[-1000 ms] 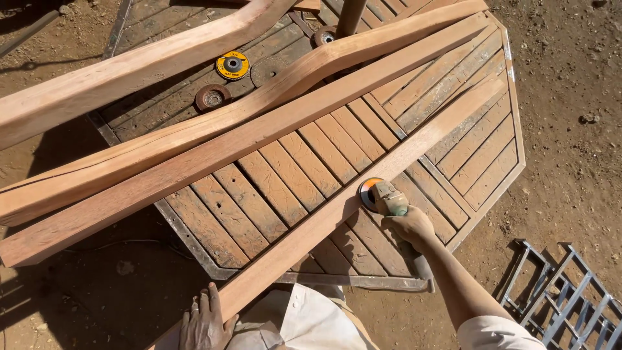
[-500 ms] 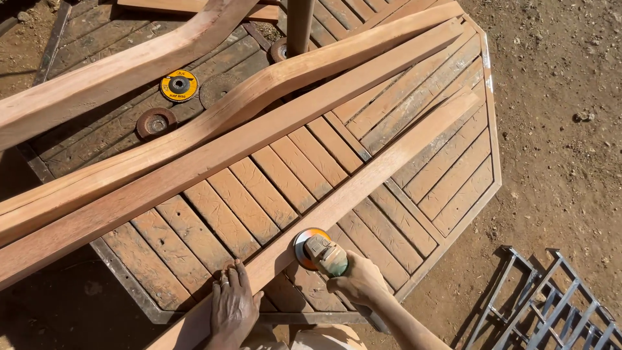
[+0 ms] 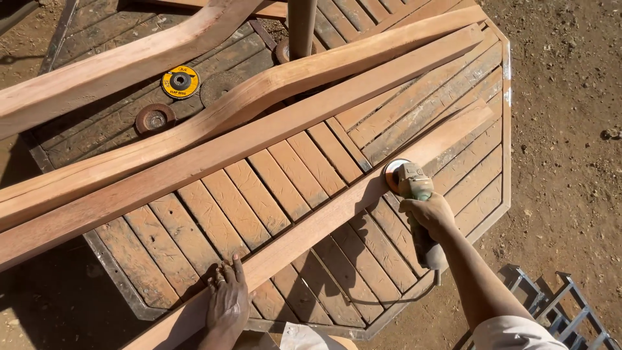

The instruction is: Sanding a wooden beam using an angle grinder with a sanding disc

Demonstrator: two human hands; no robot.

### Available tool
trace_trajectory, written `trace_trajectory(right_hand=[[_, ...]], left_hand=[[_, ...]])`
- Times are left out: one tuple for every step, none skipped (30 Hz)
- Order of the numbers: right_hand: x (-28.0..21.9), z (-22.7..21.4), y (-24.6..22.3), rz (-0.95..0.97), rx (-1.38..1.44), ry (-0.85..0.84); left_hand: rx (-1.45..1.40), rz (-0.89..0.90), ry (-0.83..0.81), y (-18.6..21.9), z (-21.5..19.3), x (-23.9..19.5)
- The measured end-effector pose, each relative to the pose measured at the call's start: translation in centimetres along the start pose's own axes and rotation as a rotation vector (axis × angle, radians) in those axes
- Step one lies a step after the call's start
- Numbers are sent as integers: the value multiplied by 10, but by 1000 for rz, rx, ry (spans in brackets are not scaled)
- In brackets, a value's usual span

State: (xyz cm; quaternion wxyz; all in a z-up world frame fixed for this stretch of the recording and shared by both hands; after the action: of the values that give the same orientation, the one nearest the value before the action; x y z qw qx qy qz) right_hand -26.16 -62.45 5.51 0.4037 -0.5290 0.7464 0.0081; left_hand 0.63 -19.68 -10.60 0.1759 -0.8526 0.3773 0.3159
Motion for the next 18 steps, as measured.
trace_trajectory(right_hand=[[-24,16,-1,-45,-187,-72],[-46,30,4,-48,-192,-74],[-69,52,8,-108,-346,-159],[-94,74,14,-165,-499,-245],[-103,82,22,-164,-503,-246],[-115,99,26,-216,-566,-334],[-128,117,32,-270,-627,-423],[-122,111,28,-270,-632,-430],[-114,102,23,-266,-621,-406],[-107,94,18,-263,-608,-378],[-87,84,12,-263,-613,-384],[-60,60,7,-182,-541,-259],[-35,36,2,-104,-466,-134],[-7,24,3,-106,-468,-131],[23,6,2,-58,-199,-72],[51,-12,2,-12,73,-16],[56,-19,-3,-18,71,-16],[61,-29,-4,17,106,22]], left_hand=[[43,6,-46,-1,2,-2],[38,3,-48,-2,7,0],[36,1,-34,-3,10,3],[36,1,-22,-4,13,6],[33,1,-26,-1,5,-1],[16,-5,-63,1,-2,-6],[0,-11,-101,2,-9,-11],[-2,-17,-108,0,-3,-11],[-65,-3,-50,0,-3,-10],[-126,12,10,1,-4,-8],[-129,8,6,-1,7,-5],[-46,16,53,-2,13,-1],[37,23,101,-3,17,3],[33,24,103,-2,11,2],[43,32,70,-1,9,0],[53,36,39,-1,5,-3],[49,34,43,0,4,-3],[35,35,33,0,5,-3]])
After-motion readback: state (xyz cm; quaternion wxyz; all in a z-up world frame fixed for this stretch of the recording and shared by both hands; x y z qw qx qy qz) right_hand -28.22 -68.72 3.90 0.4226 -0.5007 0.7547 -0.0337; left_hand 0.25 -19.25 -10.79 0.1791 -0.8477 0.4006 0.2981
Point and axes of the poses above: each hand's wrist, its own x-axis towards the middle knuckle, its own z-axis out of the palm, y = z × x, the point moved 10 cm from there along x, towards the middle knuckle, and after that the axes turned 6 degrees about y, right-handed, at the moved point
